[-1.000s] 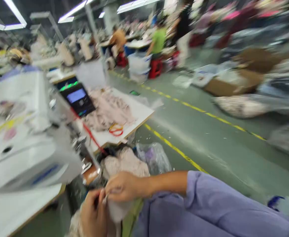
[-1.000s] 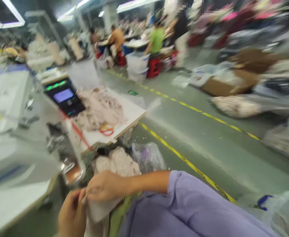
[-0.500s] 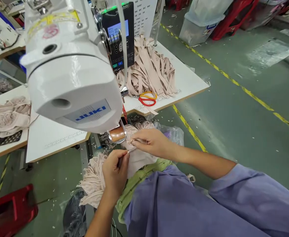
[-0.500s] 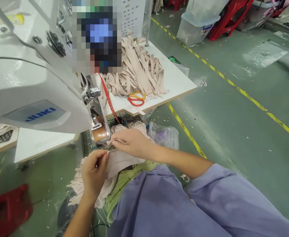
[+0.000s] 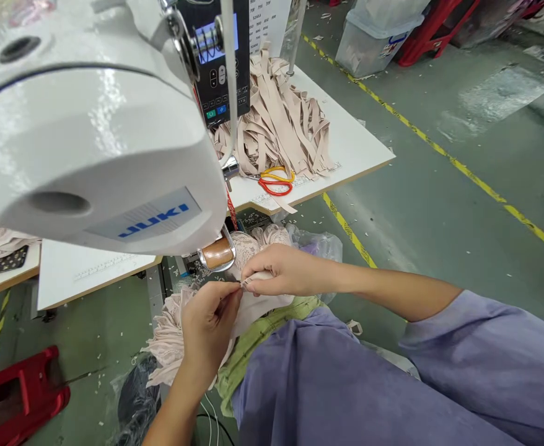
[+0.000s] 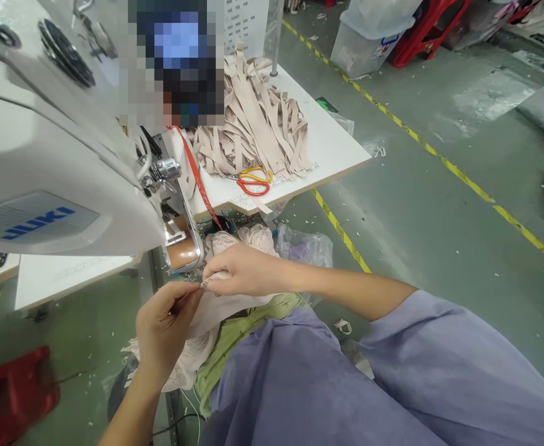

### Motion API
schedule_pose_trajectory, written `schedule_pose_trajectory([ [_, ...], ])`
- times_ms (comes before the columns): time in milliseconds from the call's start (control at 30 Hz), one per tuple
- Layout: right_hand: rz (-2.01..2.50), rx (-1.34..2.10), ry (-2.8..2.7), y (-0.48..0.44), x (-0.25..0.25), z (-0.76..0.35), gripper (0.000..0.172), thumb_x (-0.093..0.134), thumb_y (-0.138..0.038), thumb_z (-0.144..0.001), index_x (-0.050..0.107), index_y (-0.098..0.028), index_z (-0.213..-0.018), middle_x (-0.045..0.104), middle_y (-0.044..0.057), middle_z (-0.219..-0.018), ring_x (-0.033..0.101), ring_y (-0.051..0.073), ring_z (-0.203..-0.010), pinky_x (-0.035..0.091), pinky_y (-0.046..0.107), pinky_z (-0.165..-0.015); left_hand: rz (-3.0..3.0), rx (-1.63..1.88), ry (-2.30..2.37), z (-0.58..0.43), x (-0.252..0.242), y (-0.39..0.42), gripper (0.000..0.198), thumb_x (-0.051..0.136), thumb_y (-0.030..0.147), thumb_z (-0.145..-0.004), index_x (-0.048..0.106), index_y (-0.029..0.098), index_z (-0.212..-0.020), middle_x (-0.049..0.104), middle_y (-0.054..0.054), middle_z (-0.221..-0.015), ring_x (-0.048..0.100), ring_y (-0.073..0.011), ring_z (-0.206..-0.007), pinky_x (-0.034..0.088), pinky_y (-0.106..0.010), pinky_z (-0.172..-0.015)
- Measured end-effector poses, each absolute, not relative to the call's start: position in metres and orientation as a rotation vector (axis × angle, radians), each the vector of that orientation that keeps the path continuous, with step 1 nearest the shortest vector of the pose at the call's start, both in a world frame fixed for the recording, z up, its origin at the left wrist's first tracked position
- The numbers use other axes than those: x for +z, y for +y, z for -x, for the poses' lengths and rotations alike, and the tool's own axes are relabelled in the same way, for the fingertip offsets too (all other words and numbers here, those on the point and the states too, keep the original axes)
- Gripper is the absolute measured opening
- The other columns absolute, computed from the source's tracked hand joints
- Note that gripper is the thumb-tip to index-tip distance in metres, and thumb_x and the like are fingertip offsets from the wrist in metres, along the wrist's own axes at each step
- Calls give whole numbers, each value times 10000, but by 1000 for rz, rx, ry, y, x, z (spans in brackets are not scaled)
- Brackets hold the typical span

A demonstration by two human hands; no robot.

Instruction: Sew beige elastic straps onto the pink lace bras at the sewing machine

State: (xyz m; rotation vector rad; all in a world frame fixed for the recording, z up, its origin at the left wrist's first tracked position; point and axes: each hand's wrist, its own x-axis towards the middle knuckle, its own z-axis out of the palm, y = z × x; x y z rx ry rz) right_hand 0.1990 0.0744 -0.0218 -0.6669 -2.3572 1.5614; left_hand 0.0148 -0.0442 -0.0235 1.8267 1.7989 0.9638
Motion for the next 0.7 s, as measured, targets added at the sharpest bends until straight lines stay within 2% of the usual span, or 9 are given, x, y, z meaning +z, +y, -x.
schedule_pose_trajectory([
  [100,658,1570,-2376,76,-19,-198,147,598,-196,-875,738,-181,-917,732,-15,-824,644,122,-758,420,233,-684,-1784,931,1774,-13,-22,-41,75,636,194,-907,704,223,-895,689,32,-758,587,-82,-614,426,-186,-570],
  [200,637,1506,-2413,77,-20,-198,147,601,-202,-887,739,-177,-932,740,-2,-841,650,131,-770,418,239,-688,-1762,842,1756,-9,-19,-35,140,624,214,-916,701,225,-1032,711,16,-818,626,-106,-673,446,-201,-598],
  [267,640,1446,-2448,76,-21,-198,150,609,-222,-896,739,-179,-958,747,5,-857,653,139,-774,413,245,-680,-1805,741,1715,-6,-18,-32,162,589,236,-939,698,226,-1058,717,10,-833,638,-117,-696,444,-209,-601],
  [400,644,1295,-2455,69,-23,-199,175,578,-269,-942,725,-189,-992,739,16,-900,646,143,-802,422,256,-696,-1970,620,1821,-8,-18,-30,221,510,285,-976,669,196,-850,680,2,-732,597,-131,-623,384,-240,-548],
  [467,644,1181,-2412,66,-22,-197,182,553,-261,-958,717,-185,-984,724,27,-917,636,143,-831,431,260,-731,-2030,627,1917,-12,-19,-30,256,473,290,-983,640,189,-818,665,-7,-714,579,-140,-599,360,-254,-533],
  [567,646,1048,-2370,72,-18,-189,173,546,-232,-933,709,-177,-922,693,28,-858,607,143,-801,419,260,-714,-1948,691,1952,-15,-20,-30,265,448,298,-991,630,200,-824,658,9,-695,576,-128,-575,370,-240,-531],
  [700,679,1085,-2418,98,-7,-169,154,566,-216,-846,698,-170,-782,671,0,-786,559,113,-698,358,240,-627,-1898,809,2192,-1,-30,-25,175,557,345,-954,672,214,-935,639,40,-641,568,-112,-536,351,-219,-514],
])
